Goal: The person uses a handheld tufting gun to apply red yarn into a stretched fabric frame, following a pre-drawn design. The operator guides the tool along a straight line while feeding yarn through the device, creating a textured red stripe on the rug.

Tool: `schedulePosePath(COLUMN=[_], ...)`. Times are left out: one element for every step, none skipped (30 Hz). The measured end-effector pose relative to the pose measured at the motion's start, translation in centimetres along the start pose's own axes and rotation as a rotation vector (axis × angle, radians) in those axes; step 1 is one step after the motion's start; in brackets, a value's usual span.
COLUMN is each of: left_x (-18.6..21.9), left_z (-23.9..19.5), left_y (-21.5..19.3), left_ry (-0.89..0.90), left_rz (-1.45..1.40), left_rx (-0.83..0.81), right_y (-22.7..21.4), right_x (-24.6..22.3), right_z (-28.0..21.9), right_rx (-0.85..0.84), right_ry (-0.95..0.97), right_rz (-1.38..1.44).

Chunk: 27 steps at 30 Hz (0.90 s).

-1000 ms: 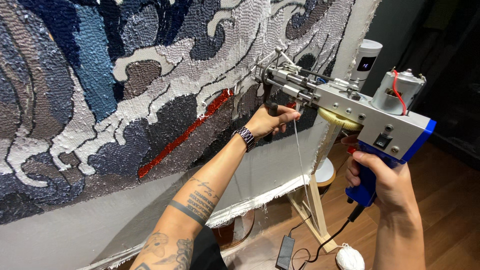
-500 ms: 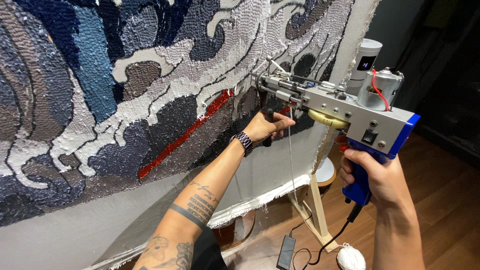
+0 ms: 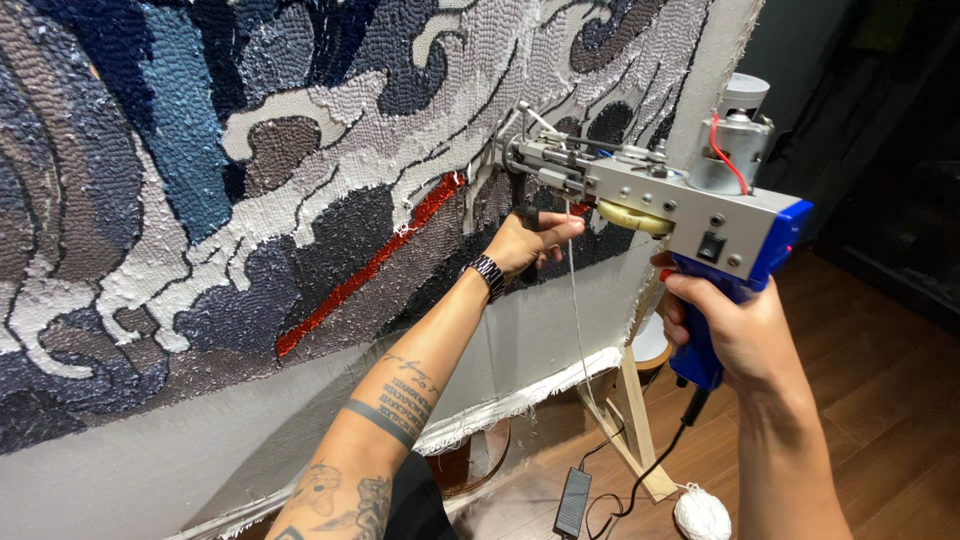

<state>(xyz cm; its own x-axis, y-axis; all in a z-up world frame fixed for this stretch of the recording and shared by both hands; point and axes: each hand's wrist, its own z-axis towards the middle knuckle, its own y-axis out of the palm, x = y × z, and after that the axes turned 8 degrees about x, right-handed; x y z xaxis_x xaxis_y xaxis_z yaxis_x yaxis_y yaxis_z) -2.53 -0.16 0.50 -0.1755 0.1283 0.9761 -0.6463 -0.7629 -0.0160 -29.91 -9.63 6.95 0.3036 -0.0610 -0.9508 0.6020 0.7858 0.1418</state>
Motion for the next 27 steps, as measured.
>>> schedulePosePath(left_x=[0.0, 0.5, 0.9, 1.4, 0.6, -0.1, -0.9, -1.0, -1.1, -1.2, -1.3, -1.4, -1.6, -1.3, -1.1, -0.8, -0.8, -0.8, -0.8, -0.4, 0.0, 0.5, 0.7, 0.8, 0.9, 0.7, 0.5], left_z=[0.0, -0.3, -0.5, -0.7, -0.4, 0.0, 0.5, 0.6, 0.7, 0.9, 1.1, 1.2, 1.4, 1.2, 1.0, 0.8, 0.9, 0.9, 0.9, 0.6, 0.4, 0.1, 0.1, 0.0, -0.1, 0.3, 0.7], left_y=[0.0, 0.0, 0.0, 0.1, -0.1, -0.3, -0.5, -0.6, -0.7, -1.0, -1.0, -1.1, -1.2, -1.2, -1.2, -1.2, -1.2, -1.2, -1.3, -1.2, -1.1, -1.0, -1.1, -1.1, -1.0, -1.1, -1.1], left_ry=[-0.003, -0.002, -0.029, -0.055, -0.052, -0.017, 0.017, 0.018, 0.015, 0.011, 0.012, 0.013, 0.015, 0.014, 0.008, 0.003, 0.003, -0.006, -0.015, -0.015, -0.013, -0.012, -0.013, -0.012, -0.012, -0.011, -0.006], left_rz=[-0.029, -0.028, -0.03, -0.031, -0.03, -0.095, -0.159, -0.159, -0.155, -0.15, -0.149, -0.148, -0.146, -0.147, -0.153, -0.159, -0.159, -0.161, -0.164, -0.163, -0.165, -0.168, -0.17, -0.157, -0.145, -0.143, -0.163], left_rx=[0.013, 0.012, 0.055, 0.099, 0.098, 0.09, 0.081, 0.077, 0.081, 0.088, 0.087, 0.092, 0.097, 0.098, 0.101, 0.103, 0.103, 0.103, 0.104, 0.105, 0.102, 0.098, 0.099, 0.094, 0.089, 0.089, 0.1], right_y=[0.3, 0.5, 0.7, 0.9, 1.1, 1.3, 1.6, 1.7, 2.0, 2.3, 2.4, 2.5, 2.7, 2.7, 2.8, 2.8, 2.7, 2.6, 2.4, 2.3, 2.2, 2.1, 2.1, 2.0, 2.0, 2.0, 2.0], right_x=[-0.1, 0.1, 0.3, 0.5, 0.7, 1.0, 1.2, 1.2, 1.2, 1.3, 1.4, 1.4, 1.5, 1.4, 1.4, 1.3, 1.6, 1.9, 2.3, 2.3, 2.4, 2.3, 2.2, 2.2, 2.2, 2.3, 2.4], right_z=[-0.1, 0.0, 0.1, 0.3, 0.3, 0.4, 0.6, 0.6, 0.5, 0.6, 0.6, 0.5, 0.4, 0.4, 0.4, 0.3, 0.5, 0.6, 0.7, 0.7, 0.7, 0.8, 0.8, 0.7, 0.6, 0.6, 0.7], right_rx=[0.019, 0.02, 0.019, 0.017, 0.017, 0.007, -0.003, 0.001, 0.008, 0.013, 0.013, 0.02, 0.028, 0.027, 0.031, 0.037, 0.037, 0.037, 0.038, 0.037, 0.035, 0.033, 0.032, 0.032, 0.032, 0.033, 0.038], right_ry=[0.011, 0.01, -0.001, -0.013, -0.016, -0.09, -0.165, -0.167, -0.152, -0.136, -0.137, -0.124, -0.111, -0.11, -0.102, -0.096, -0.097, -0.098, -0.099, -0.098, -0.105, -0.112, -0.111, -0.115, -0.119, -0.12, -0.131], right_rz=[-0.018, -0.017, 0.019, 0.056, 0.057, 0.07, 0.082, 0.081, 0.081, 0.081, 0.082, 0.078, 0.075, 0.074, 0.075, 0.075, 0.075, 0.082, 0.089, 0.09, 0.09, 0.088, 0.087, 0.084, 0.081, 0.083, 0.094])
